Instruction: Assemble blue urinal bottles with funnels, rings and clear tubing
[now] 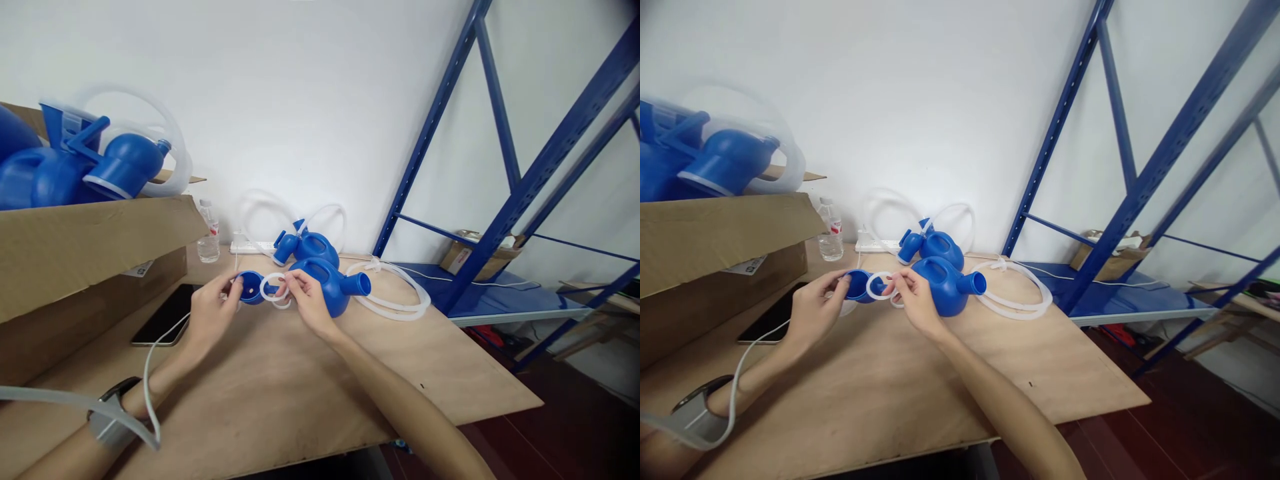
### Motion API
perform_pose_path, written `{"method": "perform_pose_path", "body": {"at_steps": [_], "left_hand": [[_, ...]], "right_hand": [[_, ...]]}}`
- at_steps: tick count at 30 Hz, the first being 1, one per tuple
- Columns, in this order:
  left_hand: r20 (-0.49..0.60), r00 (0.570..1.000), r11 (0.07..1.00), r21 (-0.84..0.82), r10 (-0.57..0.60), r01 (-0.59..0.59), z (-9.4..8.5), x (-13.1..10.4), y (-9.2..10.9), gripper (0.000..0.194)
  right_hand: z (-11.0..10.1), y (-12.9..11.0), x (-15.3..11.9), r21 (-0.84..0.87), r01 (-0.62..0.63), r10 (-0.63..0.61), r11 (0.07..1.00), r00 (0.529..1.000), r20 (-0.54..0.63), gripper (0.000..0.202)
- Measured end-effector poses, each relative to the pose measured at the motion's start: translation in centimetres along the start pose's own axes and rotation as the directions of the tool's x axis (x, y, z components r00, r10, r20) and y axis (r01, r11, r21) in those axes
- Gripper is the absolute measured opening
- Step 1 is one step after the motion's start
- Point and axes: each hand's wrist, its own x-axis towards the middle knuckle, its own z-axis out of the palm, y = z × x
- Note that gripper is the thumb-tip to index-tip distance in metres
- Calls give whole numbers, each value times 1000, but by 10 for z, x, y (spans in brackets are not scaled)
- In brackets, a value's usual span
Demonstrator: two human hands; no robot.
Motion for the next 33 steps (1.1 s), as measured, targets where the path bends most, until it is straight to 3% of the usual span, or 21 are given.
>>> {"method": "perform_pose_path", "body": {"at_steps": [3,5,9,13,17,19,25,30,33], "left_hand": [[70,996,997,-51,54,-51,10,-8,20,41],[117,988,992,-86,99,-90,18,-11,32,38],[147,982,986,-134,117,-98,35,-13,43,41],[172,969,973,-178,176,-145,46,-20,32,46],[189,922,937,-161,337,-310,50,-28,15,61],[201,908,927,-157,368,-341,50,-29,12,58],[204,943,953,-205,262,-221,44,-26,21,41],[143,990,961,-271,-12,51,47,-26,16,42],[141,987,936,-329,-80,122,49,-27,13,44]], "right_hand": [[7,1,-2,-127,134,-148,983,983,-112,38],[8,4,-2,-137,152,-178,979,964,-199,36],[9,19,-1,-14,44,-46,999,960,-277,34],[13,29,-2,138,-62,110,989,920,-375,29],[14,23,-4,123,-90,121,988,954,-273,19],[14,18,-6,119,-79,104,990,970,-219,21],[15,15,-11,73,-26,37,997,988,-150,29],[14,18,-14,39,-27,28,999,999,-25,51],[14,19,-17,-9,-7,7,1000,1000,2,59]]}}
